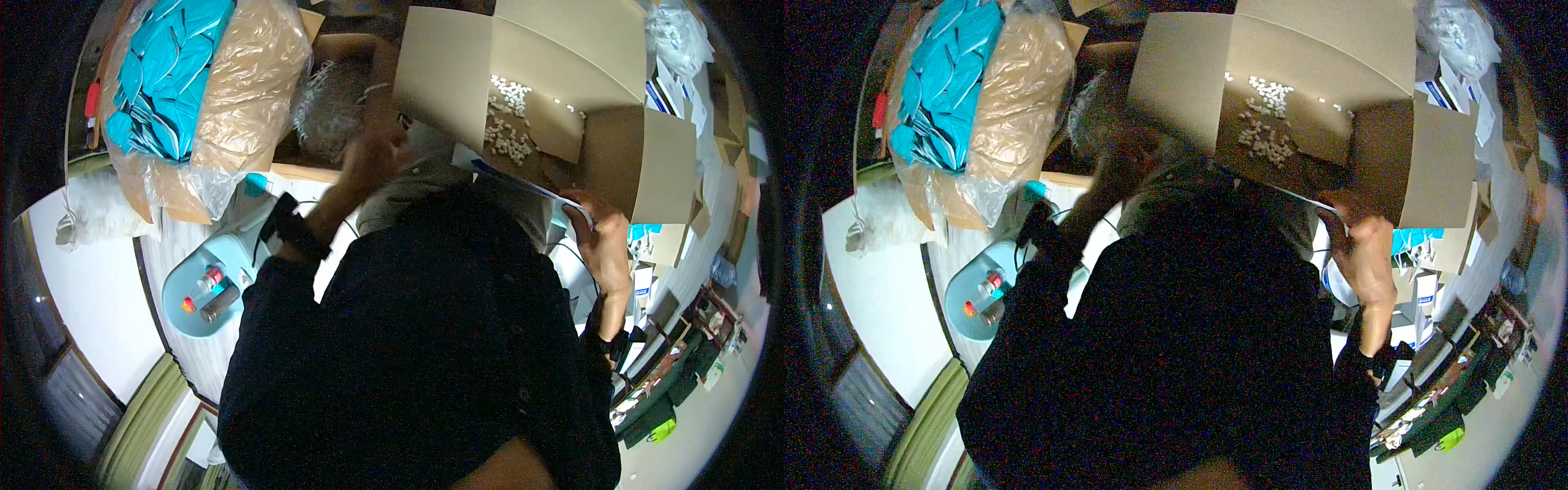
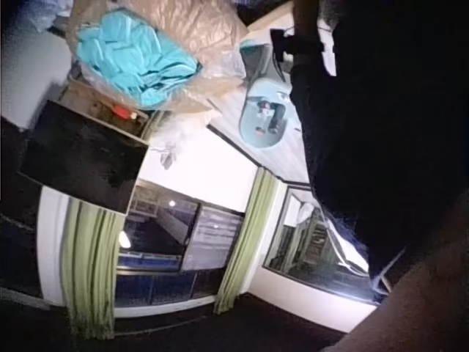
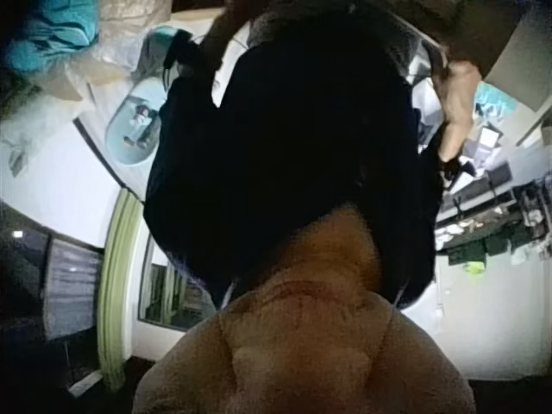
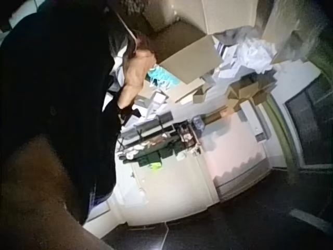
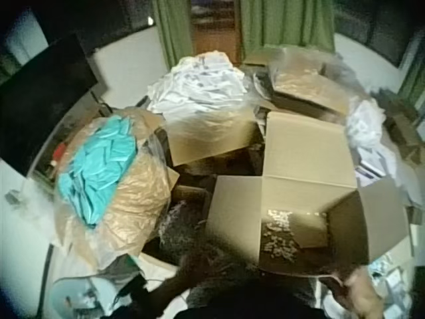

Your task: Sorting and inspecting protective face masks and packaging them into boxes.

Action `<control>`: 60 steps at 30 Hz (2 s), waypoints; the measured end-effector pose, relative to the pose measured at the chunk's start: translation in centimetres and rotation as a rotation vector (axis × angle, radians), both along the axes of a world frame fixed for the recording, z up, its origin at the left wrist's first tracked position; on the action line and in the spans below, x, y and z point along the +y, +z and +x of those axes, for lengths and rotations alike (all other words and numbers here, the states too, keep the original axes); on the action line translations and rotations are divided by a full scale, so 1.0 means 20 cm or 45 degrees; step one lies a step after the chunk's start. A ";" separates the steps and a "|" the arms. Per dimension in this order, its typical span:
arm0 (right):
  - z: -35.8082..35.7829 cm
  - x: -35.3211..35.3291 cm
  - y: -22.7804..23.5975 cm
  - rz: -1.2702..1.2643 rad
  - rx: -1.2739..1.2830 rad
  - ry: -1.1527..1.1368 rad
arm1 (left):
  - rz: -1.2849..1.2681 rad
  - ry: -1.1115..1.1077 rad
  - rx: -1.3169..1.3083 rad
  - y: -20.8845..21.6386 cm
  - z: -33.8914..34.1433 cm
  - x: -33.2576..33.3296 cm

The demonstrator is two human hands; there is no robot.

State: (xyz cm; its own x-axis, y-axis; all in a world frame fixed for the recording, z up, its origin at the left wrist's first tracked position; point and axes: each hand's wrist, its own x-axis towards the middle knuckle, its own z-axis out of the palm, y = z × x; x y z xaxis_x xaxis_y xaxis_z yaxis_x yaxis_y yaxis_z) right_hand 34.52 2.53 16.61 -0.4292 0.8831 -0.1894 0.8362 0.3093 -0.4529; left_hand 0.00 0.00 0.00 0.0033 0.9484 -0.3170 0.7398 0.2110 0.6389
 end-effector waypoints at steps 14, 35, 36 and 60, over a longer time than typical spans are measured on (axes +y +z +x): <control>0.01 -0.01 0.03 0.276 -0.038 0.091 | 0.678 -0.470 -0.138 0.61 0.24 -0.09; 0.85 0.07 -0.74 -0.116 1.525 -1.398 | 0.914 -0.132 0.150 0.74 0.35 0.17; 0.75 0.09 -0.74 -0.121 1.536 -1.420 | 0.843 -0.171 0.143 0.71 0.34 0.16; 0.26 0.29 -0.81 -0.512 1.904 -1.577 | 0.921 -0.113 -0.415 0.48 0.30 0.39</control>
